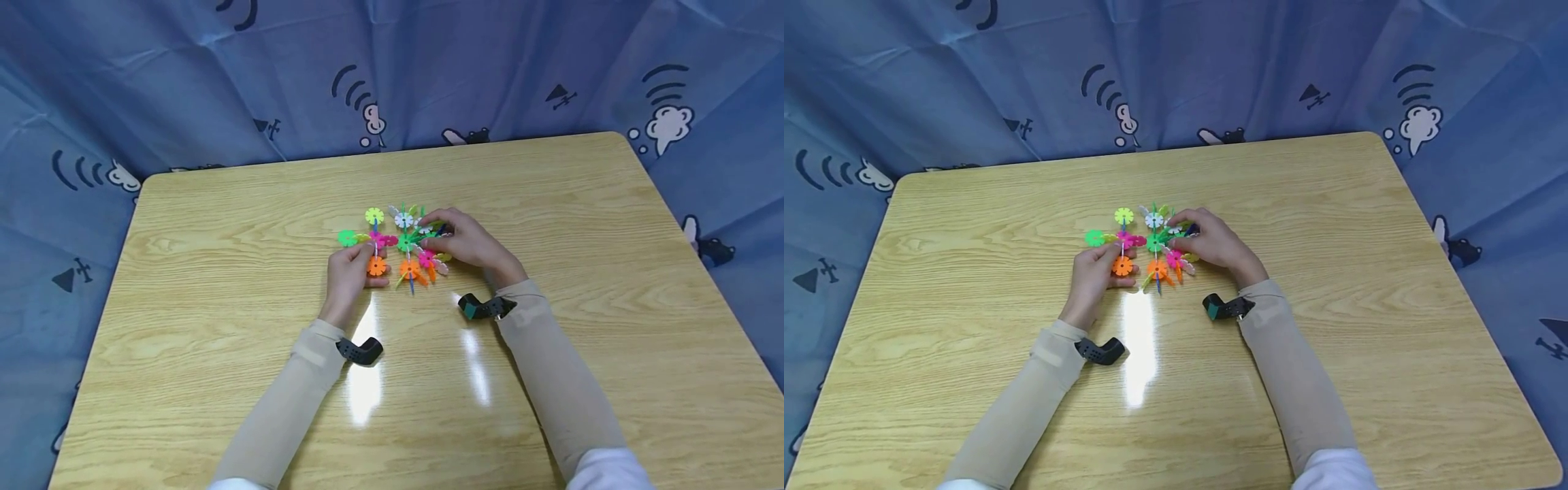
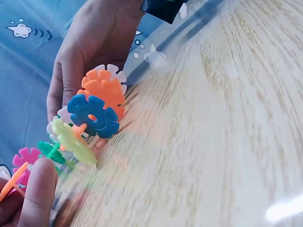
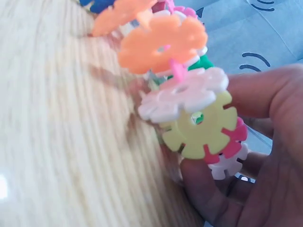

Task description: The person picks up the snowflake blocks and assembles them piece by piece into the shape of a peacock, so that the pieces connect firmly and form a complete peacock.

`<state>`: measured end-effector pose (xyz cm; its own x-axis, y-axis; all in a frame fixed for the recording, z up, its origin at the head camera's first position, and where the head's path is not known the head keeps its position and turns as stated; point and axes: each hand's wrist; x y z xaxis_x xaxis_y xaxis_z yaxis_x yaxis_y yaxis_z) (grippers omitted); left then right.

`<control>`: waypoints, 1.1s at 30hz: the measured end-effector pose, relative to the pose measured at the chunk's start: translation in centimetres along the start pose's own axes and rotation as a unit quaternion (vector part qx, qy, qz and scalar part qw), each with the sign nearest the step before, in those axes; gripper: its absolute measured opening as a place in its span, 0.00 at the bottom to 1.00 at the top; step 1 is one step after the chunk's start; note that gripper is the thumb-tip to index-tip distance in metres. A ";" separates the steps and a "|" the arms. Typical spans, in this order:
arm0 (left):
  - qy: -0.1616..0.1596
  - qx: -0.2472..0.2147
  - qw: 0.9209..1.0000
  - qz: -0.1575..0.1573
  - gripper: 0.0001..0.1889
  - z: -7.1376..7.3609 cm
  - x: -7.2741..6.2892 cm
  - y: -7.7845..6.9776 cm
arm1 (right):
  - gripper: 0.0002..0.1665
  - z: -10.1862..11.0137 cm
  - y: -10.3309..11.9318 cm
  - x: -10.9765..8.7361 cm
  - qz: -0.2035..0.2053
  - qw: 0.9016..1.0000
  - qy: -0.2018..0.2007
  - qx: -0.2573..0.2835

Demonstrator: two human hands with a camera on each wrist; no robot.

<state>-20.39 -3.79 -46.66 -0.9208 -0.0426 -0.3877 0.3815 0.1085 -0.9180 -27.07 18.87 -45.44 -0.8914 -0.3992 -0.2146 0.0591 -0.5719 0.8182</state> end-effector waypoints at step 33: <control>0.013 -0.068 0.997 0.021 0.18 0.6 0.2 -0.4 | 0.39 1.2 3.1 -1.6 -0.124 0.986 -0.051 -0.096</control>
Point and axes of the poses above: each hand's wrist, its own x-axis towards the middle knuckle, its own z-axis out of the back of the hand, y = z × x, and after that the axes turned 1 degree about y, right-handed
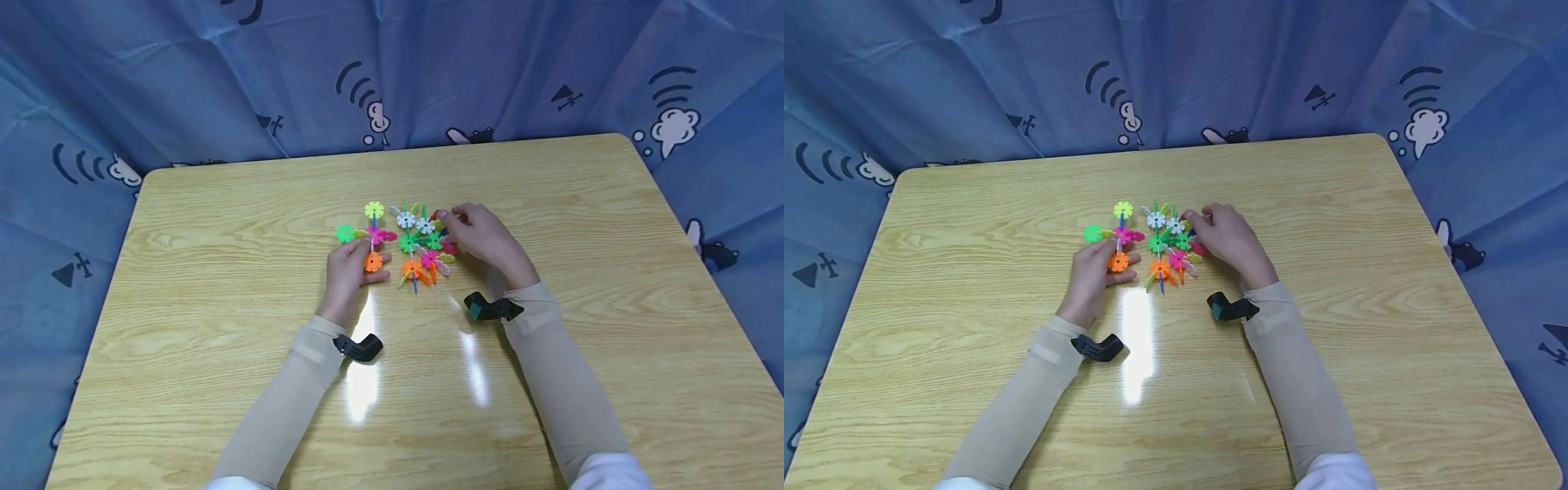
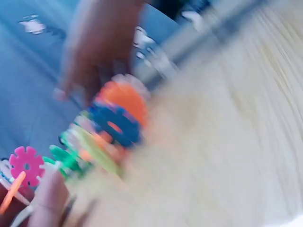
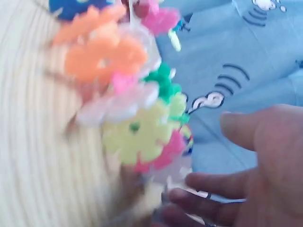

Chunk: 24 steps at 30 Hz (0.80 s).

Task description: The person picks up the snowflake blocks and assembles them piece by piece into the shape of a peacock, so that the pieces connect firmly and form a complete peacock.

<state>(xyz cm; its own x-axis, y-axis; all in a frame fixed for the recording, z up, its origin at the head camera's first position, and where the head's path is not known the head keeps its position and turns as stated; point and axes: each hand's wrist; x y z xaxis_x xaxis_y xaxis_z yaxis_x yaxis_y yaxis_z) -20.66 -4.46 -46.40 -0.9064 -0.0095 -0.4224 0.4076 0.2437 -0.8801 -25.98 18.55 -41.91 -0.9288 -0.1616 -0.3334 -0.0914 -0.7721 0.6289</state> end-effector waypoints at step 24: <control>0.118 -0.064 0.990 0.036 0.18 0.1 0.3 0.2 | 0.25 -1.9 0.7 0.6 0.049 0.994 0.091 0.023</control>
Point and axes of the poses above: each hand's wrist, its own x-axis towards the middle knuckle, its own z-axis out of the back of the hand, y = z × x, and after that the axes turned 1 degree about y, right-handed
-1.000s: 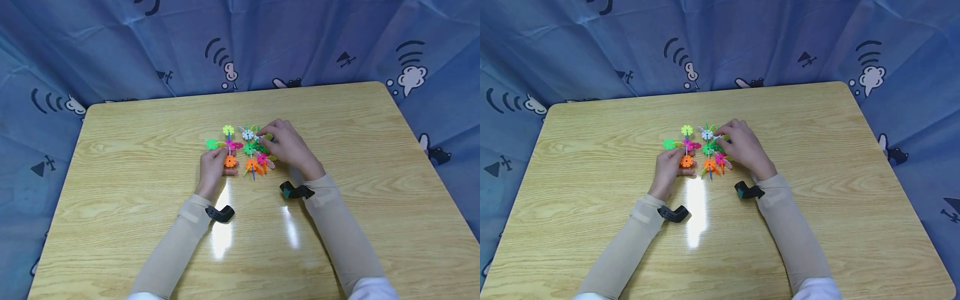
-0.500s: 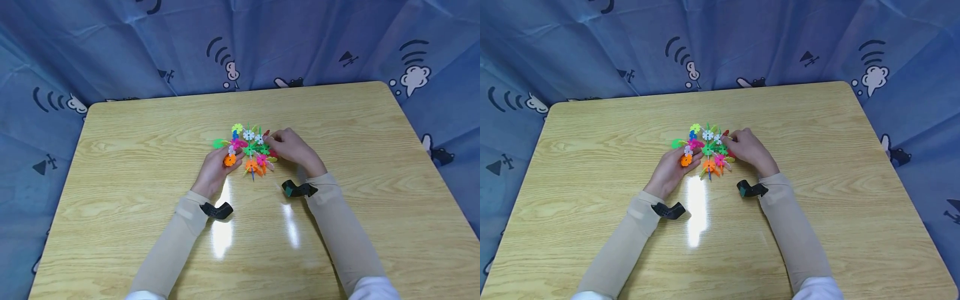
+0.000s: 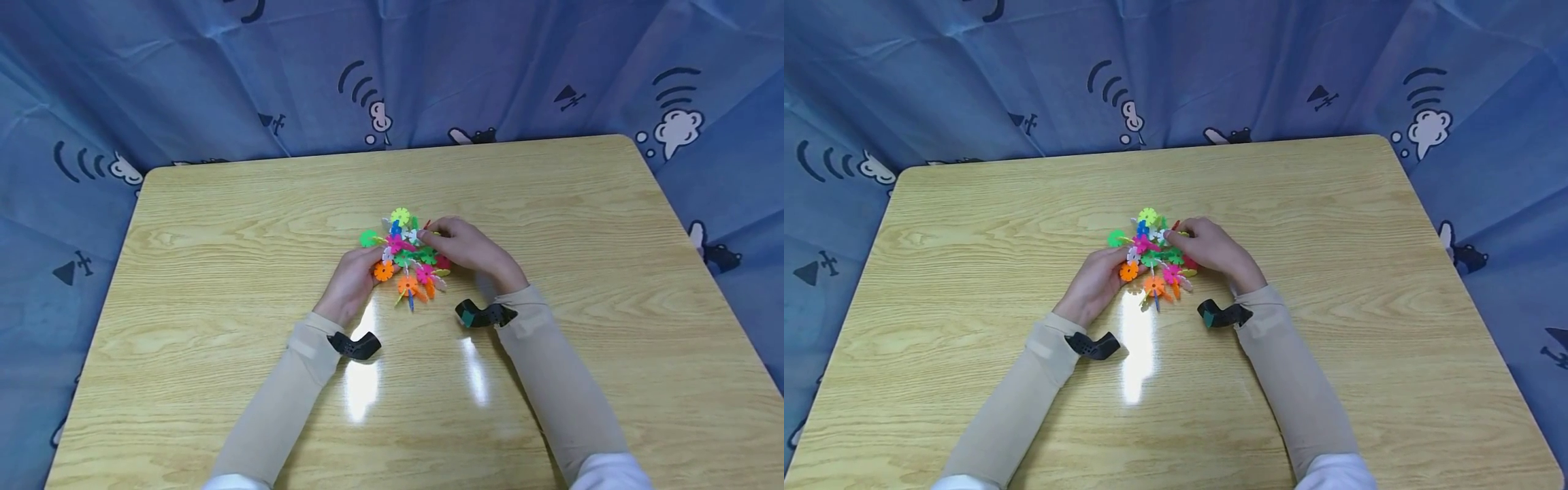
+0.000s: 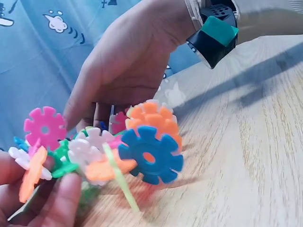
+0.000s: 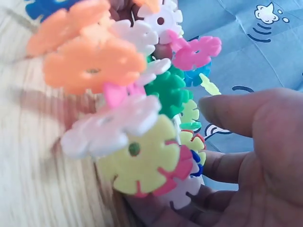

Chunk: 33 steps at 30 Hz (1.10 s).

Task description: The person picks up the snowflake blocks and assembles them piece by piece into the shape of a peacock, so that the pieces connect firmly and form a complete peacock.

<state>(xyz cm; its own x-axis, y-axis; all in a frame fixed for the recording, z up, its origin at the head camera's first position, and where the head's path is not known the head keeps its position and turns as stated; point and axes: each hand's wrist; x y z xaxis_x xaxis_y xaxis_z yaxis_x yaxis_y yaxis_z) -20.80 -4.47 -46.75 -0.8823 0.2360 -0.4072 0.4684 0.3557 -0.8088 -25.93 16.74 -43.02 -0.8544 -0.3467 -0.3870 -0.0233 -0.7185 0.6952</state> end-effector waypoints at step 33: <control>-0.079 -0.030 0.988 -0.131 0.18 0.0 -1.2 -2.3 | 0.13 -1.0 0.7 -0.2 0.035 0.855 -0.021 0.517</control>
Point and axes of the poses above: each hand's wrist, its own x-axis towards the middle knuckle, its own z-axis out of the back of the hand, y = z × x, and after that the axes turned 1 degree about y, right-handed
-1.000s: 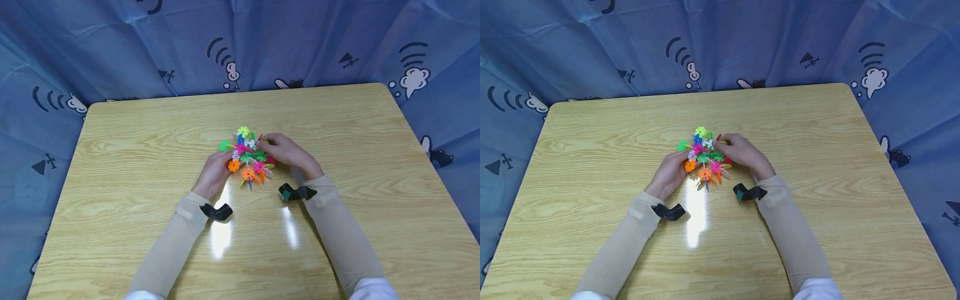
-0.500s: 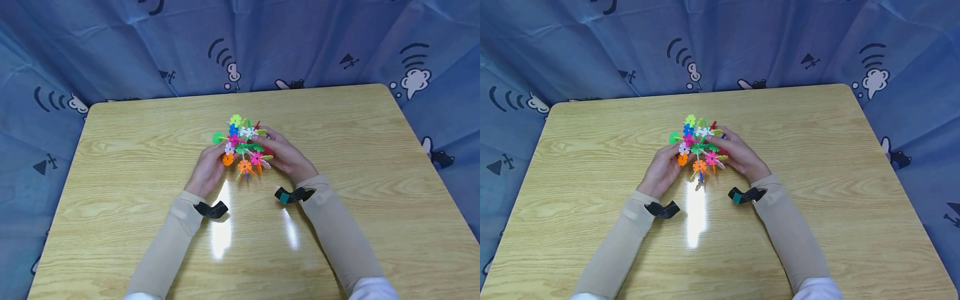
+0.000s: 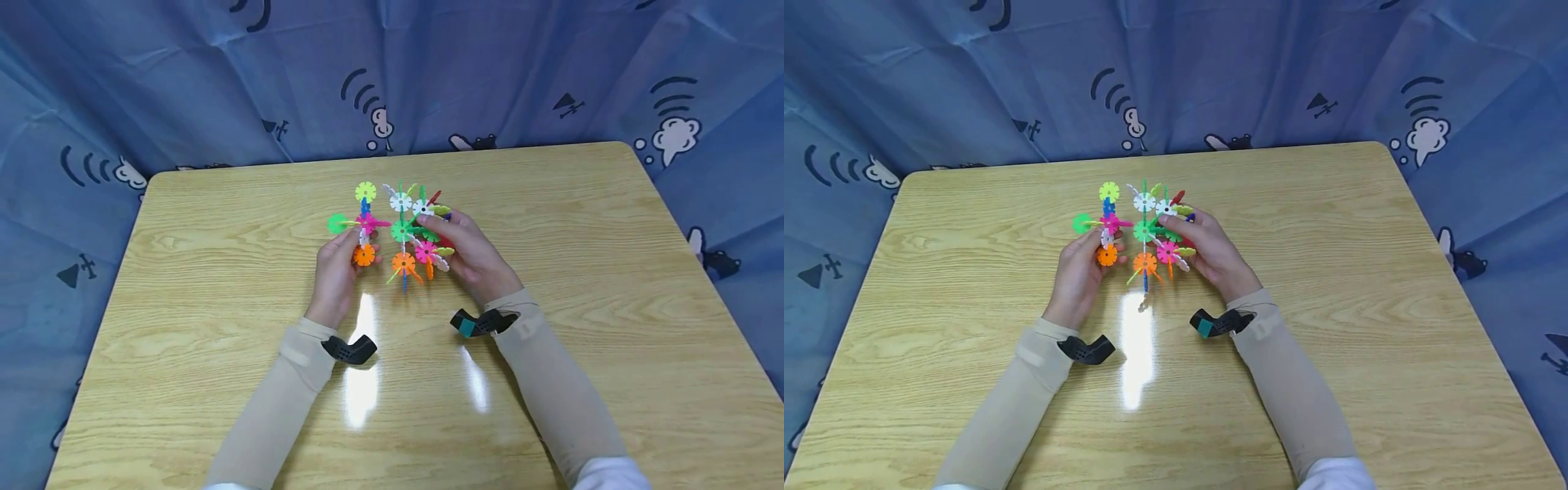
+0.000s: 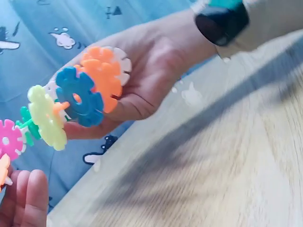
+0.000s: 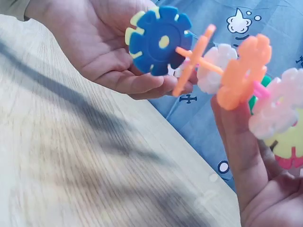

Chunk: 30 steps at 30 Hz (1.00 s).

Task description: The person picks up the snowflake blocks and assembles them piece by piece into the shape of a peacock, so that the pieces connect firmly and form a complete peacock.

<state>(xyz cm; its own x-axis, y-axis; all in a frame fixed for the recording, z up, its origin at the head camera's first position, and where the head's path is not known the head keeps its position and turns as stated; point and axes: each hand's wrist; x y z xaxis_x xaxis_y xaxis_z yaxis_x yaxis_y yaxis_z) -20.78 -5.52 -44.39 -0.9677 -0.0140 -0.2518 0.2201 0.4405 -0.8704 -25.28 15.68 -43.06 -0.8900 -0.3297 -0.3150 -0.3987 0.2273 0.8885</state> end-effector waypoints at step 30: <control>-0.062 0.200 0.971 -0.118 0.17 -0.7 -0.5 0.6 | 0.13 -0.1 0.8 -0.4 0.003 1.000 -0.023 -0.008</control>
<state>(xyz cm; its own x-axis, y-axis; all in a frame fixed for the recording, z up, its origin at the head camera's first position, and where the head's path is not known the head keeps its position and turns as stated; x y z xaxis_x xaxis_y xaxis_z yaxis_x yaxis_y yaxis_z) -20.22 -4.63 -44.51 -0.9803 -0.1900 -0.0534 0.0487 0.0293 -0.9984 -25.17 15.88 -42.16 -0.9022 -0.2853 -0.3236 -0.3892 0.2150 0.8957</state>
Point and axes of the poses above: each hand's wrist, its own x-axis towards the middle knuckle, its own z-axis out of the back of the hand, y = z × x, and after that the axes turned 1 degree about y, right-handed
